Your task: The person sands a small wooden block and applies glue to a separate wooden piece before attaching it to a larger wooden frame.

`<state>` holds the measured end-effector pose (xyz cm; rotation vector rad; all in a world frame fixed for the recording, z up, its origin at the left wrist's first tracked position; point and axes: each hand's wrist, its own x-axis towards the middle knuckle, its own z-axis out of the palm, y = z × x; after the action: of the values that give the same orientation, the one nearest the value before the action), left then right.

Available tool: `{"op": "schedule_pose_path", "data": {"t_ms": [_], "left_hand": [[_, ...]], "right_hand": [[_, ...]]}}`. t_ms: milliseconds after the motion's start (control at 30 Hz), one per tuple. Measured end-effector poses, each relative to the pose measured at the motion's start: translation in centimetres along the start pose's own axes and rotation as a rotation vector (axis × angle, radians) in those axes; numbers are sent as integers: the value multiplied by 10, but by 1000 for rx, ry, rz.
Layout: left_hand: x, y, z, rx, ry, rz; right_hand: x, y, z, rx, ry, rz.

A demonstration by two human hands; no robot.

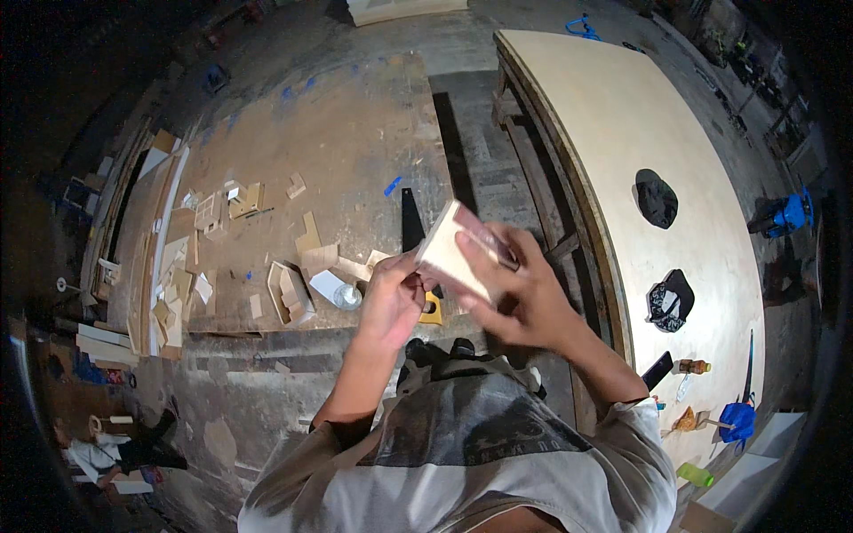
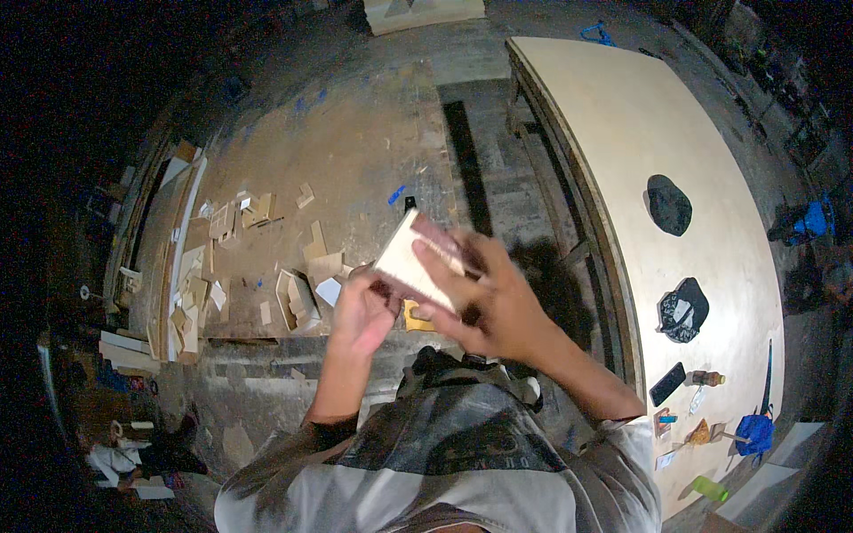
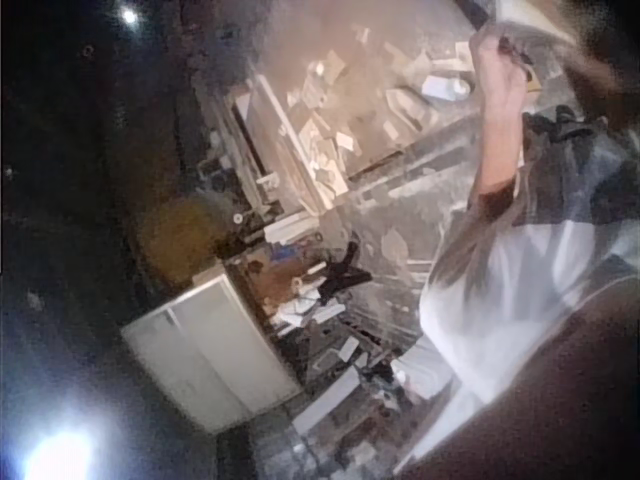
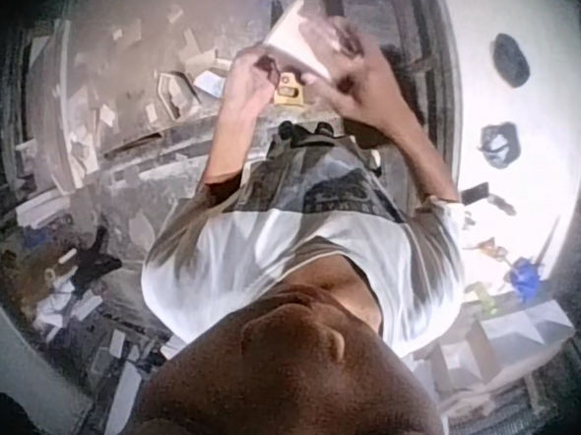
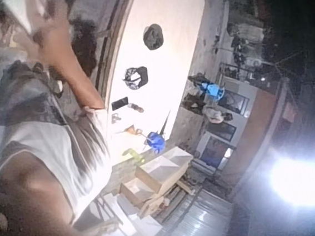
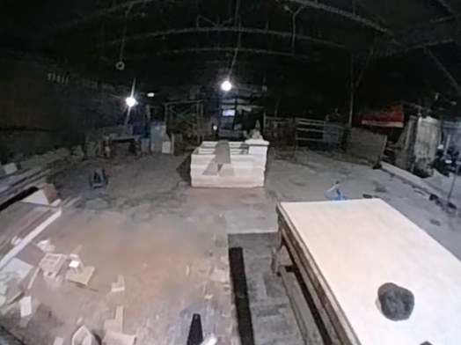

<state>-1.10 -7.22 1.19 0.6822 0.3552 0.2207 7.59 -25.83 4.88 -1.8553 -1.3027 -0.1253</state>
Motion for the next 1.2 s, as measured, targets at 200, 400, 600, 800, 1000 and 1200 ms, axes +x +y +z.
{"op": "schedule_pose_path", "data": {"t_ms": [200,400,600,800,1000,1200], "left_hand": [[4,-1,10,15,72,-76],[16,-6,7,-26,46,-110],[29,-9,-4,-96,-35,-149],[23,-7,-6,-54,18,-132],[25,0,-11,-6,-29,-40],[39,-5,-30,-24,25,49]], "right_hand": [[-6,9,1,93,65,-67],[-1,23,9,34,175,224],[1,41,22,28,154,190],[1,26,29,115,146,-28],[5,60,39,721,263,577],[-16,66,80,1209,146,820]]}}
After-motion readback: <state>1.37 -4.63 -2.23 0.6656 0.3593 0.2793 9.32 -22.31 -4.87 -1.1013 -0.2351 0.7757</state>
